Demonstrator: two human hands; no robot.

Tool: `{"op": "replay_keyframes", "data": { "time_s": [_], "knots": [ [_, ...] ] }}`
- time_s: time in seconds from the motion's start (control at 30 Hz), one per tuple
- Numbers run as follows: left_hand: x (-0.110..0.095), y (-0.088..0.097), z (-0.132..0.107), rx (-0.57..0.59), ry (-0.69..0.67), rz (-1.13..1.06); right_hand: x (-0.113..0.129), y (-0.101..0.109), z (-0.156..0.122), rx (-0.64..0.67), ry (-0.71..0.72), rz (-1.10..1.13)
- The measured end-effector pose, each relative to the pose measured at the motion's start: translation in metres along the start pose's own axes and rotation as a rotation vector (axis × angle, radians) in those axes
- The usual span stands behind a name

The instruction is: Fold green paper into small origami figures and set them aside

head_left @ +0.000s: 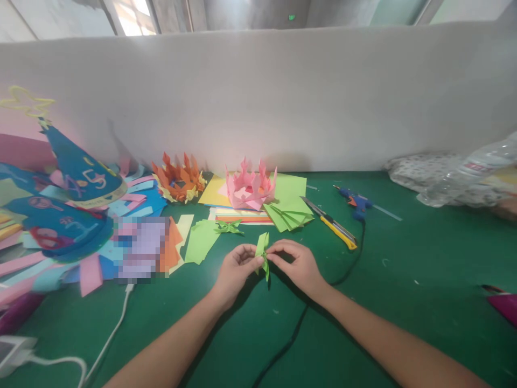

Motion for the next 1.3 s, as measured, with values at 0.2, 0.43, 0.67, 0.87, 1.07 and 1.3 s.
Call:
{"op": "replay_keyframes", "data": {
  "time_s": [0.2, 0.43, 0.67, 0.87, 1.07, 1.3],
  "knots": [
    [0.004, 0.001, 0.001, 0.018, 0.012, 0.047, 0.004, 0.0, -0.001, 0.003, 0.034, -0.039],
    [0.002, 0.0, 0.0, 0.008, 0.012, 0.005, 0.007, -0.003, -0.002, 0.034, 0.071, -0.052],
    [0.0, -0.001, 0.0, 0.002, -0.007, 0.001, 0.006, 0.0, -0.002, 0.001, 0.063, -0.057],
    [0.002, -0.001, 0.0, 0.016, -0.005, -0.003, 0.01, -0.001, -0.003, 0.017, 0.1, -0.109],
    [0.001, -0.003, -0.001, 0.048, -0.005, -0.027, 0.011, -0.002, -0.004, 0.039, 0.091, -0.098],
    [0.0, -0.004, -0.004, 0.015, -0.008, -0.021, 0.007, 0.003, -0.005, -0.032, 0.092, -0.097]
  ]
}}
Point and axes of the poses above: each hand's wrist, its own z-axis towards the middle knuckle, its own y-axis out of the back of the hand, x = y × z, the point moved 9 cm from there along z, towards the middle knuckle, and after that the axes turned 2 degrees about -z, right-handed, at the moved point
